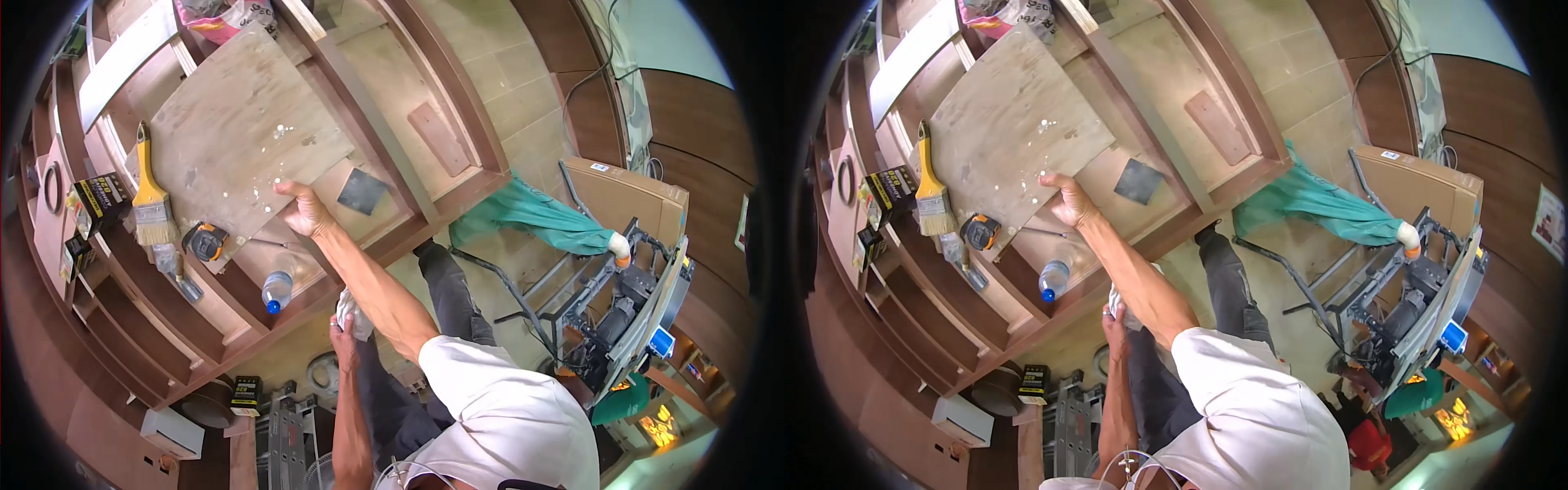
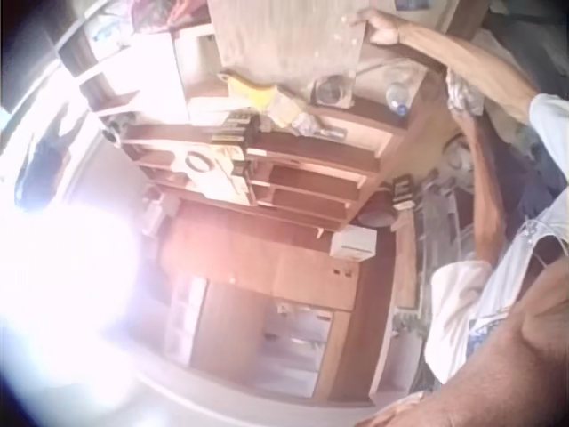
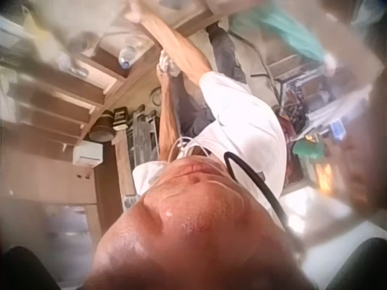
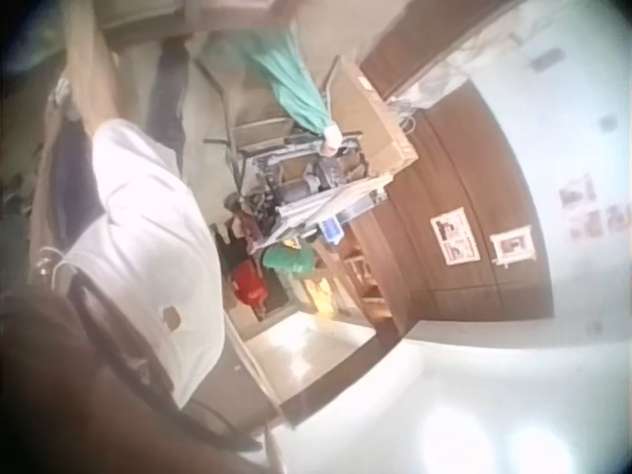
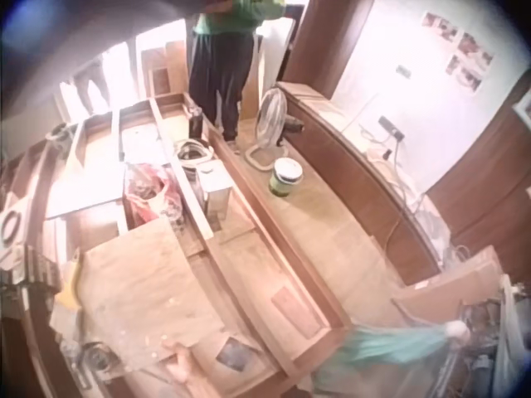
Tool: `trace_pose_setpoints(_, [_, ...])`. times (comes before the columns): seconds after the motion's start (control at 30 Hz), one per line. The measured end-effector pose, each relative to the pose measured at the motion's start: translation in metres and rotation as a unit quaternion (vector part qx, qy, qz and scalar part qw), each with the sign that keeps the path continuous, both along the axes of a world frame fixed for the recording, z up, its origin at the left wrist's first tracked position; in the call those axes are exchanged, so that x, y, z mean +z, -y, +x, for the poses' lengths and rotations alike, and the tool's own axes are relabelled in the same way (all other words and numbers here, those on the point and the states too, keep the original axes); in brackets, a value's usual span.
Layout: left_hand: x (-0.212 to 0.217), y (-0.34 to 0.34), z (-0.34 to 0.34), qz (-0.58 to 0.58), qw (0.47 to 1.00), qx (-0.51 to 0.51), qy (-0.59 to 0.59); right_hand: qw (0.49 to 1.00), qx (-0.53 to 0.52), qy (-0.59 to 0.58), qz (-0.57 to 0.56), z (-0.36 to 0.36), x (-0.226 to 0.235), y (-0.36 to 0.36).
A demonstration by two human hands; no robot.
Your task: The person uses a chisel to scrape and smooth the edges of a wooden cabinet frame. They then wipe the surface with a white cloth and a water bottle. The person continues to scrape and clean the wooden structure, occasionally interacting with a colleague who is also working in the room.
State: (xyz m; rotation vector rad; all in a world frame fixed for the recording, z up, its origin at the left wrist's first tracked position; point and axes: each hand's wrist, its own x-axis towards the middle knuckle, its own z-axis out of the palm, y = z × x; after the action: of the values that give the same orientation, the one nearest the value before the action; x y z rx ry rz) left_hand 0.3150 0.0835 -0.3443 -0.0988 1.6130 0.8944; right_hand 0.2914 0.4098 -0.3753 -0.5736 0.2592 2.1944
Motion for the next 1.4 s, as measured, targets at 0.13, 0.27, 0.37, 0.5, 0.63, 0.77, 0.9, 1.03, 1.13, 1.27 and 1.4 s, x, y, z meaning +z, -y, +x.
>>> trace_pose_setpoints(0.13, [-0.005, -0.016, 0.013, 0.009, 1.0, -0.01, 0.003, 0.999, 0.035, -0.007, -0.013, 0.008, -0.008, 0.001])
trace_pose_setpoints(0.27, [-0.003, -0.034, 0.018, -0.014, 0.998, -0.059, -0.008, 0.989, 0.126, 0.079, 0.022, 0.039, -0.014, 0.012])
trace_pose_setpoints(0.37, [-0.013, -0.047, 0.005, 0.003, 0.999, -0.032, -0.032, 0.899, 0.246, 0.33, 0.149, 0.108, 0.006, 0.008])
trace_pose_setpoints(0.5, [-0.021, -0.077, -0.003, 0.024, 0.998, -0.037, -0.033, 0.516, 0.111, 0.798, 0.29, 0.195, -0.04, -0.034])
trace_pose_setpoints(0.63, [-0.039, -0.083, -0.001, 0.014, 0.998, -0.04, -0.04, 0.367, 0.143, 0.838, 0.377, 0.19, -0.078, -0.09])
trace_pose_setpoints(0.77, [-0.06, -0.054, -0.003, 0.007, 0.994, 0.068, -0.08, 0.336, 0.194, 0.829, 0.402, 0.184, -0.102, -0.119])
trace_pose_setpoints(0.9, [-0.085, -0.006, -0.014, -0.053, 0.979, 0.111, -0.163, 0.324, 0.253, 0.811, 0.417, 0.184, -0.105, -0.122])
trace_pose_setpoints(1.03, [-0.097, 0.016, -0.016, -0.056, 0.979, 0.062, -0.187, 0.3, 0.231, 0.817, 0.435, 0.192, -0.123, -0.122])
trace_pose_setpoints(1.13, [-0.092, 0.01, -0.024, -0.069, 0.981, 0.036, -0.176, 0.312, 0.225, 0.814, 0.434, 0.192, -0.121, -0.124])
trace_pose_setpoints(1.27, [-0.098, 0.013, -0.037, -0.072, 0.982, -0.003, -0.177, 0.421, 0.231, 0.783, 0.396, 0.217, -0.129, -0.135])
trace_pose_setpoints(1.4, [-0.097, 0.016, -0.04, -0.049, 0.976, 0.037, -0.207, 0.496, 0.282, 0.751, 0.333, 0.267, -0.116, -0.11])
